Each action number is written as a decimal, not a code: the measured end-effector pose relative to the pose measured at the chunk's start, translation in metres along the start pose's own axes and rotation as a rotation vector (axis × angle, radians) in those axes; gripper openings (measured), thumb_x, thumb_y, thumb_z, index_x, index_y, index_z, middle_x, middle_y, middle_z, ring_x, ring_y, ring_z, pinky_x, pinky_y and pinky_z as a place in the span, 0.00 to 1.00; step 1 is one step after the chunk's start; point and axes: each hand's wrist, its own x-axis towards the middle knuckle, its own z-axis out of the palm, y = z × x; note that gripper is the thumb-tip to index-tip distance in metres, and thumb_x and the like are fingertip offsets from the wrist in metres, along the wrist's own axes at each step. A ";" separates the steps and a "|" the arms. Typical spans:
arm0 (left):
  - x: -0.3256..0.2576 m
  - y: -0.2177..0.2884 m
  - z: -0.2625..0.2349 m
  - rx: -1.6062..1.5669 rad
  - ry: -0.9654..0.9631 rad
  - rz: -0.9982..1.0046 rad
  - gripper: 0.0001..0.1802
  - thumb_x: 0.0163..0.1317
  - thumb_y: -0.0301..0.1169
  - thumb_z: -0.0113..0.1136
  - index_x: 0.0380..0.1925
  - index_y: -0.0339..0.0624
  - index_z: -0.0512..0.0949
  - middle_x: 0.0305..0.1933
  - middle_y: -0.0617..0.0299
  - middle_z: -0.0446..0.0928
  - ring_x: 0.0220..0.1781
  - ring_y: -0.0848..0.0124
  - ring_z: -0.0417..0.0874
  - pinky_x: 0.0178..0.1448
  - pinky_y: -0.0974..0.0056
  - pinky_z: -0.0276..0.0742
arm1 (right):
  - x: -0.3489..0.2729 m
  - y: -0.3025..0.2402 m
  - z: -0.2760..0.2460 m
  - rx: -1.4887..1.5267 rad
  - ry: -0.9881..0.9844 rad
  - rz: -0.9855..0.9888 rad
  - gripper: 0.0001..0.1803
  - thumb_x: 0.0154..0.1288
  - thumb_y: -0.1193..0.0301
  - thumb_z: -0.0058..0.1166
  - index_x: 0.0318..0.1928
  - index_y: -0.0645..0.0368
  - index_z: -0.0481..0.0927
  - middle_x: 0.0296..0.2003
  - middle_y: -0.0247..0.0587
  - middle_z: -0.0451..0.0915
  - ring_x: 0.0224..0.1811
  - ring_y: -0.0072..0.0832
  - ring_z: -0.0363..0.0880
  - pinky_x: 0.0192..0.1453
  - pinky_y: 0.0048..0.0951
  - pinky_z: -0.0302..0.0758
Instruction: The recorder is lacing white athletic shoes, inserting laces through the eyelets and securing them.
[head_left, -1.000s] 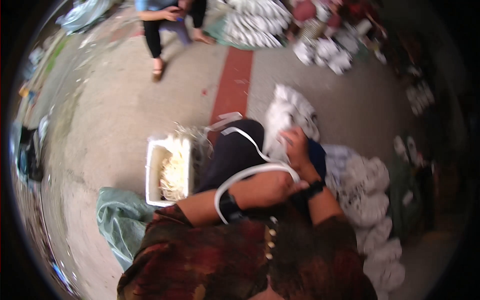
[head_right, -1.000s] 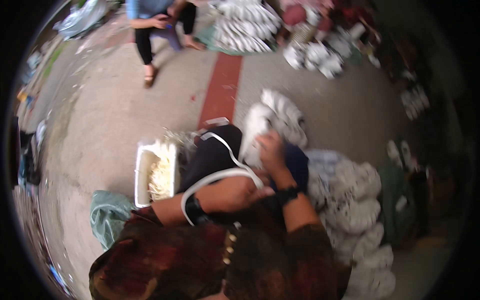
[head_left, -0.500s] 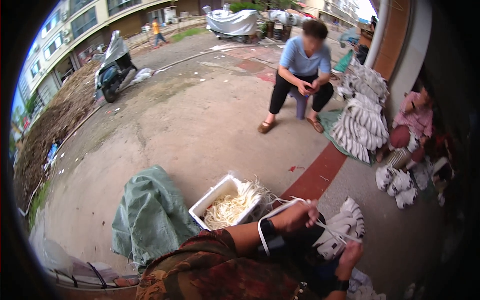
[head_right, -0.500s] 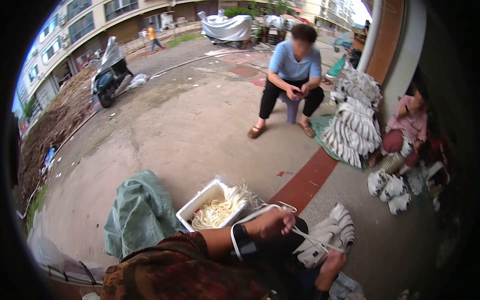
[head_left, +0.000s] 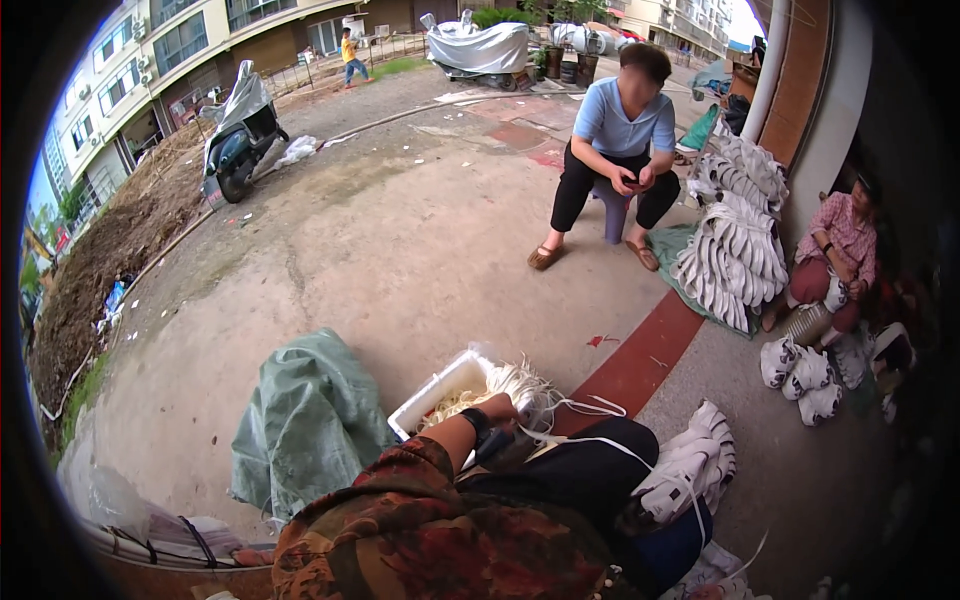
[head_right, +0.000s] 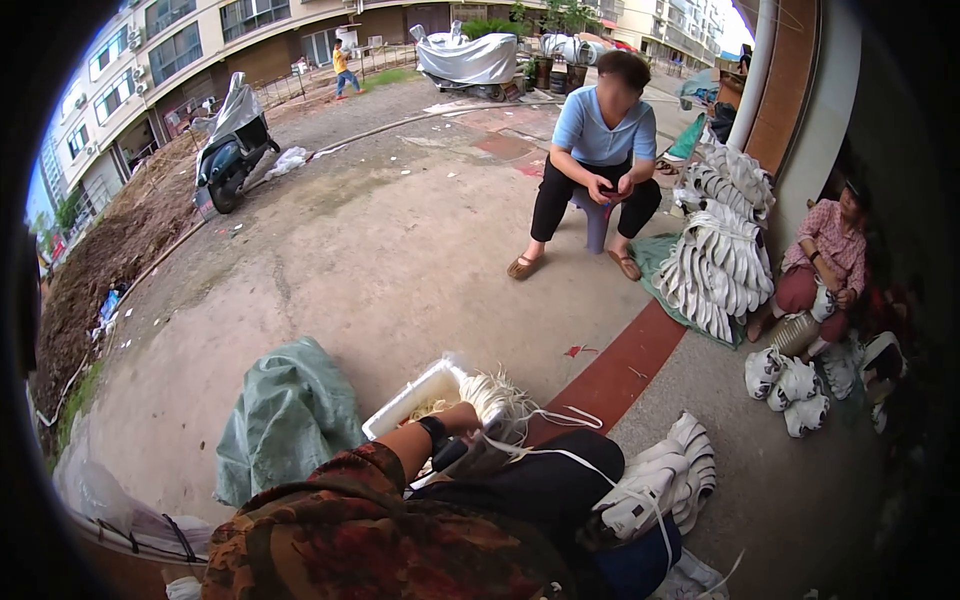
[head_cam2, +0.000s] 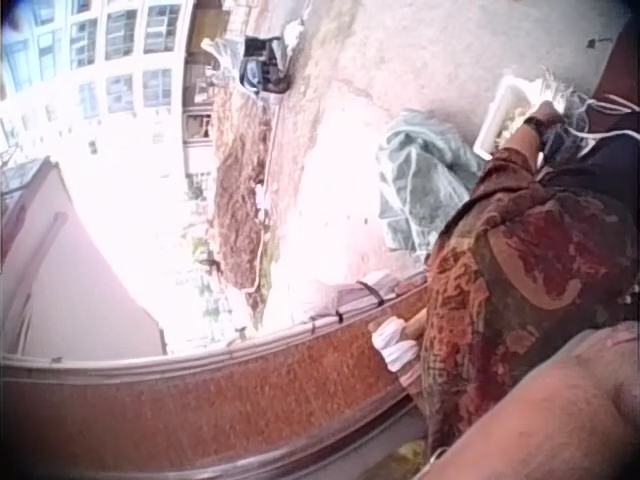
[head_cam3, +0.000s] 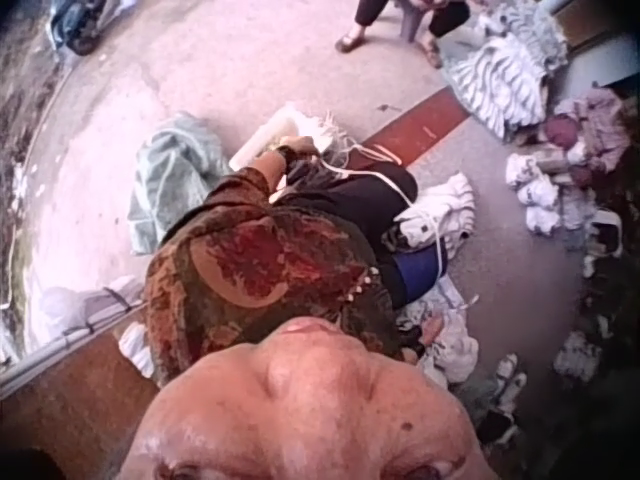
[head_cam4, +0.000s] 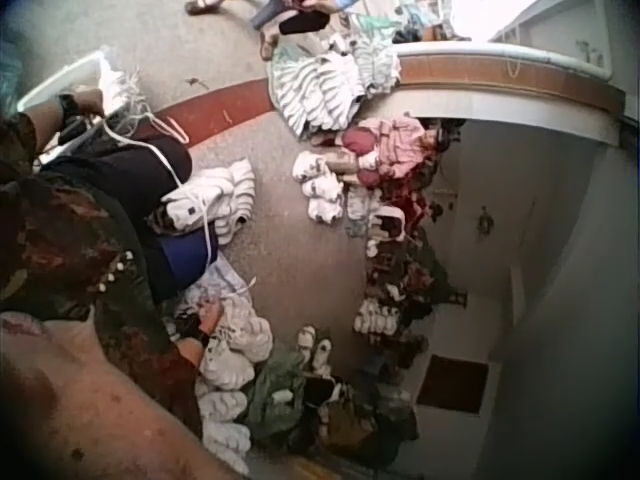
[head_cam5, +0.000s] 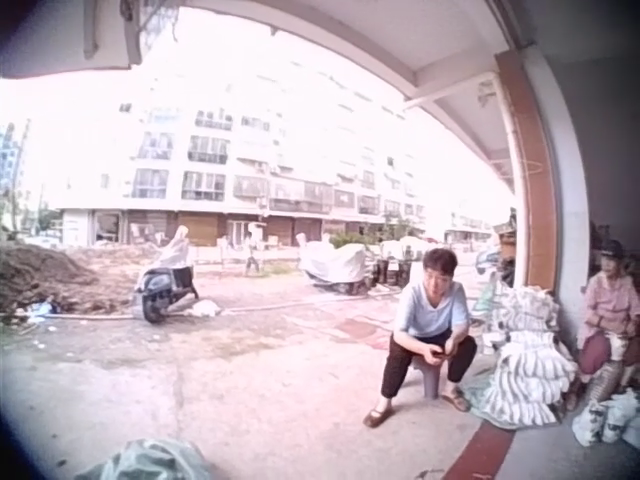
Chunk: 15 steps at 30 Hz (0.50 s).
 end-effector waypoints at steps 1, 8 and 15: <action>-0.036 0.097 -0.017 0.168 -0.109 -0.271 0.15 0.43 0.35 0.61 0.28 0.35 0.77 0.33 0.48 0.79 0.32 0.56 0.80 0.34 0.57 0.75 | -0.024 0.011 -0.007 -0.290 0.055 -0.168 0.14 0.62 0.59 0.47 0.30 0.58 0.73 0.23 0.38 0.72 0.26 0.30 0.69 0.33 0.30 0.68; -0.009 0.235 0.036 0.284 0.425 0.919 0.10 0.45 0.23 0.48 0.31 0.37 0.70 0.28 0.44 0.72 0.30 0.48 0.75 0.34 0.50 0.72 | -0.004 -0.070 0.212 -1.482 0.178 -0.076 0.09 0.53 0.71 0.50 0.28 0.66 0.71 0.30 0.58 0.73 0.32 0.51 0.70 0.35 0.47 0.65; -0.004 0.311 0.097 0.200 0.084 1.034 0.13 0.48 0.30 0.58 0.35 0.37 0.74 0.36 0.48 0.75 0.38 0.52 0.77 0.41 0.57 0.74 | 0.048 -0.050 0.307 -1.278 -0.004 -0.612 0.19 0.47 0.81 0.49 0.44 0.62 0.72 0.41 0.57 0.72 0.45 0.51 0.71 0.49 0.41 0.70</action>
